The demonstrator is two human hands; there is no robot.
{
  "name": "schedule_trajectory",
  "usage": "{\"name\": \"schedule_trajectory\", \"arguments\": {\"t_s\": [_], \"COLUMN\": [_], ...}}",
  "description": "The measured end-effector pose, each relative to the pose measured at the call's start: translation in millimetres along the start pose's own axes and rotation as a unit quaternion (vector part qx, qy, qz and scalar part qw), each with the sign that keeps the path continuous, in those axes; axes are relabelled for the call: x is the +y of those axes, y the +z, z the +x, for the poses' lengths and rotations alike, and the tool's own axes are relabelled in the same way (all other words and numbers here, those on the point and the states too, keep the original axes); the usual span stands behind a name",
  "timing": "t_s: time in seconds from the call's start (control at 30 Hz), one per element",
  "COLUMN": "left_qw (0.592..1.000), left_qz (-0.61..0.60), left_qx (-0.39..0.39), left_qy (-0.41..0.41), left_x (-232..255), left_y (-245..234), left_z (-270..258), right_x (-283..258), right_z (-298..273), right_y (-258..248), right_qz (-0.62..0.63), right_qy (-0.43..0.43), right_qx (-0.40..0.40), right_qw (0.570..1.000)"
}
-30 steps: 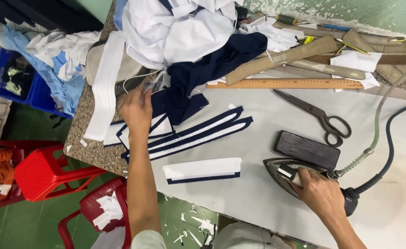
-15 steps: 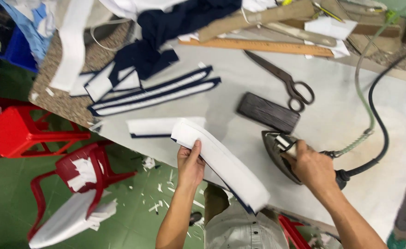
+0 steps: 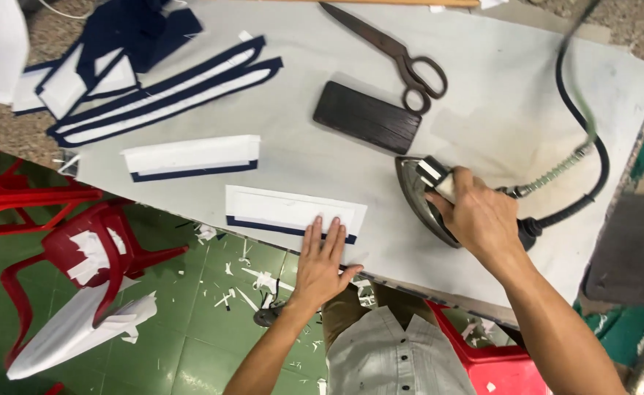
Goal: The person irons several white fabric strips with blue edges on a work table. They use a steam iron and a black rectangular pressing block to smooth the fabric, repeatedly picking up new strips, pressing them, and stacking the finished pieces.
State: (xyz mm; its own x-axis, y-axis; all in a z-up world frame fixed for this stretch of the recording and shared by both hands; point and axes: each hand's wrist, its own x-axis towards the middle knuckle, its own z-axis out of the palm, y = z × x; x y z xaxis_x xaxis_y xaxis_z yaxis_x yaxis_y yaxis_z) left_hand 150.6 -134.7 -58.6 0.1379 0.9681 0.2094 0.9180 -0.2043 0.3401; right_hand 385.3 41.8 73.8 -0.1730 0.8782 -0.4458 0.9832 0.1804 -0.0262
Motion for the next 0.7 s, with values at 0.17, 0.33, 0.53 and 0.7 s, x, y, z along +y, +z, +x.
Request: {"name": "schedule_trajectory", "arguments": {"t_s": [0.17,0.33,0.53,0.7], "left_qw": [0.999,0.977,0.989,0.995], "left_qz": [0.025,0.116,0.037,0.030], "left_qx": [-0.003,0.090,0.092,0.070], "left_qy": [-0.030,-0.155,-0.106,-0.065], "left_x": [-25.1,-34.2,-43.7,-63.9], "left_y": [0.2,1.1,0.6,-18.0], "left_z": [0.7,1.1,-5.3,-8.2], "right_x": [3.4,2.5,-15.9,-116.3], "right_z": [-2.0,-4.9,-5.5,-32.5], "right_y": [7.5,7.9,60.8,123.7], "right_qz": [0.004,0.004,-0.125,0.120], "right_qy": [-0.007,-0.010,-0.151,-0.445], "right_qx": [0.023,0.035,0.439,0.341], "right_qw": [1.000,0.999,0.877,0.820]}}
